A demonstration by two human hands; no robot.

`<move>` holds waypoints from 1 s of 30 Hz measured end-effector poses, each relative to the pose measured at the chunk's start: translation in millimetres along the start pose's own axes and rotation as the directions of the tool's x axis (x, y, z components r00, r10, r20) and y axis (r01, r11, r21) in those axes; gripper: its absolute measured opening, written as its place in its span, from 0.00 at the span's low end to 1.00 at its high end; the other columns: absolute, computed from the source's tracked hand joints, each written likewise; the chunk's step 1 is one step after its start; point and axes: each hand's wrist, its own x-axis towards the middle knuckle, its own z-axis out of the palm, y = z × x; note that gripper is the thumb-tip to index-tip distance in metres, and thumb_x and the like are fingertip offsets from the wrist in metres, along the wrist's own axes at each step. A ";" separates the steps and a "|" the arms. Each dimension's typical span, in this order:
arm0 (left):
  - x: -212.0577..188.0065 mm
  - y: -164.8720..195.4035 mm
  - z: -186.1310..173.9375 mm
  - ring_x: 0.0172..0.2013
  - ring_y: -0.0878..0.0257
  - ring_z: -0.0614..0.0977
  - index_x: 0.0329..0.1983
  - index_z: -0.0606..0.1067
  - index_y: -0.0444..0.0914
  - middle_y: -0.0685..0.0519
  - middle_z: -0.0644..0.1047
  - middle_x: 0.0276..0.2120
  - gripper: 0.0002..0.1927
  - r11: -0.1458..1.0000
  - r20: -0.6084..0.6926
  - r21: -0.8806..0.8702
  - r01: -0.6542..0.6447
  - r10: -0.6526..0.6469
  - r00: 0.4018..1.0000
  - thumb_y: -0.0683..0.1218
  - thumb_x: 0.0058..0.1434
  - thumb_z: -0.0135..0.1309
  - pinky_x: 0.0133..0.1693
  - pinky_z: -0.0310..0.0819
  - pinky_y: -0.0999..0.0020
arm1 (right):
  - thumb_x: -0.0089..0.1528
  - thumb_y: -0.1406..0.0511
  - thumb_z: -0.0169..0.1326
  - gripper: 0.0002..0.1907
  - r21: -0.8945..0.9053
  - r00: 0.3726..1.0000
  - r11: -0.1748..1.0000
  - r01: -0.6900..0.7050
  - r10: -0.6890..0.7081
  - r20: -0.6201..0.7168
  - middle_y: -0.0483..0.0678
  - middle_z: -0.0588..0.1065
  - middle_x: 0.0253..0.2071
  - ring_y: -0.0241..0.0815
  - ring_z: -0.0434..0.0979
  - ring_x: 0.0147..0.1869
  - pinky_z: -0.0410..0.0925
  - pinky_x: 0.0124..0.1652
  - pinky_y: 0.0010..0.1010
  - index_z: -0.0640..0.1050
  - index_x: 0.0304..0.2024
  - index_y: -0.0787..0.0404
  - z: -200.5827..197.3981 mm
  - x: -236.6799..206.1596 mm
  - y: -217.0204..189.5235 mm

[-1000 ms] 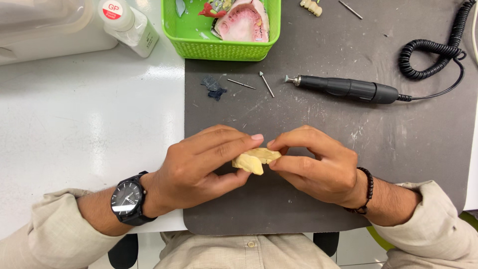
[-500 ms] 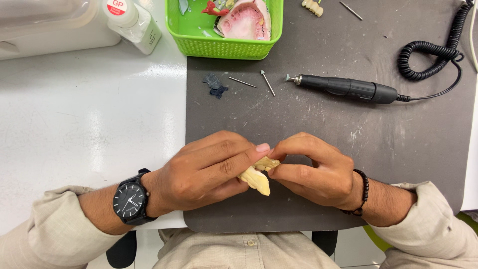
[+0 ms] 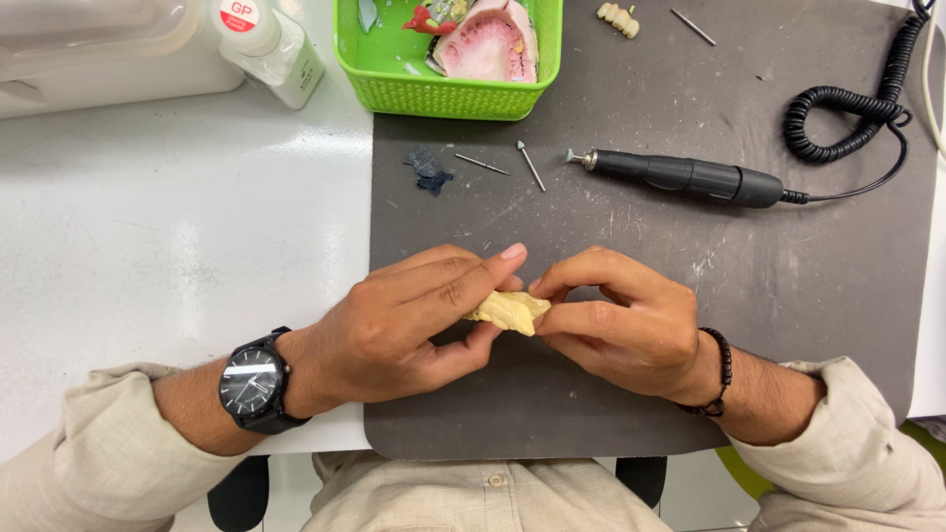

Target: The person holds a dental denture model and manually presses and repositions individual teeth on it, turning the denture over and flexing it to check the fit of the teeth, working over a bench mat with a rotary tool and burs laid out unused.

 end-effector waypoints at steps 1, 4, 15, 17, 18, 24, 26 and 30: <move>0.2 -0.6 -0.3 0.47 0.56 0.84 0.71 0.64 0.31 0.49 0.80 0.49 0.34 1.000 0.003 -0.003 0.001 -0.001 1.000 0.34 0.62 0.63 0.48 0.81 0.67 | 0.56 0.75 0.69 0.12 -0.005 1.000 1.000 0.000 0.000 -0.001 0.52 0.77 0.46 0.40 0.82 0.44 0.77 0.40 0.25 0.79 0.38 0.62 0.4 0.2 0.3; 0.1 -1.9 -0.1 0.47 0.56 0.84 0.72 0.63 0.31 0.49 0.80 0.49 0.36 1.000 0.009 -0.008 0.007 -0.007 1.000 0.34 0.62 0.63 0.47 0.81 0.66 | 0.56 0.75 0.69 0.12 -0.020 1.000 1.000 -0.007 0.007 -0.003 0.51 0.77 0.46 0.39 0.82 0.44 0.76 0.39 0.25 0.79 0.38 0.61 0.9 0.1 0.2; 4.4 0.8 -1.0 0.46 0.62 0.85 0.74 0.62 0.35 0.48 0.80 0.51 0.39 0.986 -0.050 -0.048 0.158 -0.160 0.986 0.38 0.59 0.64 0.51 0.82 0.71 | 0.56 0.74 0.70 0.13 -0.068 0.996 0.995 -0.073 0.069 -0.061 0.50 0.78 0.44 0.36 0.82 0.42 0.77 0.39 0.24 0.79 0.38 0.60 1.4 2.8 1.3; 6.0 0.3 -2.1 0.45 0.64 0.85 0.71 0.62 0.34 0.47 0.78 0.53 0.39 0.955 -0.039 -0.176 0.239 -0.249 0.968 0.37 0.57 0.62 0.48 0.83 0.73 | 0.56 0.73 0.71 0.13 -0.044 0.994 0.995 -0.087 0.084 -0.063 0.49 0.78 0.44 0.37 0.83 0.44 0.77 0.41 0.25 0.79 0.38 0.60 1.0 4.1 2.2; 6.2 0.4 -2.3 0.45 0.65 0.85 0.70 0.61 0.34 0.47 0.77 0.54 0.38 0.930 -0.029 -0.239 0.279 -0.294 0.955 0.37 0.56 0.61 0.47 0.83 0.74 | 0.55 0.72 0.71 0.14 -0.030 0.994 0.995 -0.094 0.092 -0.064 0.49 0.78 0.45 0.38 0.83 0.45 0.77 0.42 0.25 0.78 0.38 0.60 0.8 4.6 2.3; 4.8 -3.0 0.5 0.47 0.64 0.87 0.66 0.72 0.36 0.49 0.81 0.51 0.32 0.935 -0.008 -0.180 0.306 -0.312 0.950 0.40 0.58 0.68 0.47 0.86 0.72 | 0.55 0.75 0.70 0.13 -0.065 0.993 0.993 -0.101 0.096 -0.075 0.51 0.78 0.45 0.39 0.83 0.44 0.77 0.41 0.25 0.79 0.38 0.61 1.7 5.3 1.7; 3.7 -3.5 2.1 0.46 0.61 0.87 0.64 0.73 0.36 0.49 0.81 0.50 0.30 0.968 -0.057 -0.084 0.235 -0.240 0.969 0.39 0.57 0.68 0.45 0.84 0.71 | 0.55 0.75 0.70 0.13 -0.077 0.994 0.994 -0.084 0.078 -0.077 0.51 0.78 0.45 0.38 0.83 0.43 0.77 0.40 0.24 0.79 0.38 0.61 3.0 4.5 0.9; 1.7 -3.6 3.6 0.46 0.57 0.87 0.63 0.73 0.35 0.50 0.83 0.47 0.27 0.996 -0.089 -0.001 0.092 -0.091 0.992 0.36 0.60 0.66 0.45 0.83 0.69 | 0.55 0.76 0.69 0.13 -0.084 0.996 0.995 -0.055 0.050 -0.069 0.50 0.77 0.45 0.38 0.82 0.43 0.77 0.39 0.24 0.78 0.37 0.61 3.9 2.6 0.3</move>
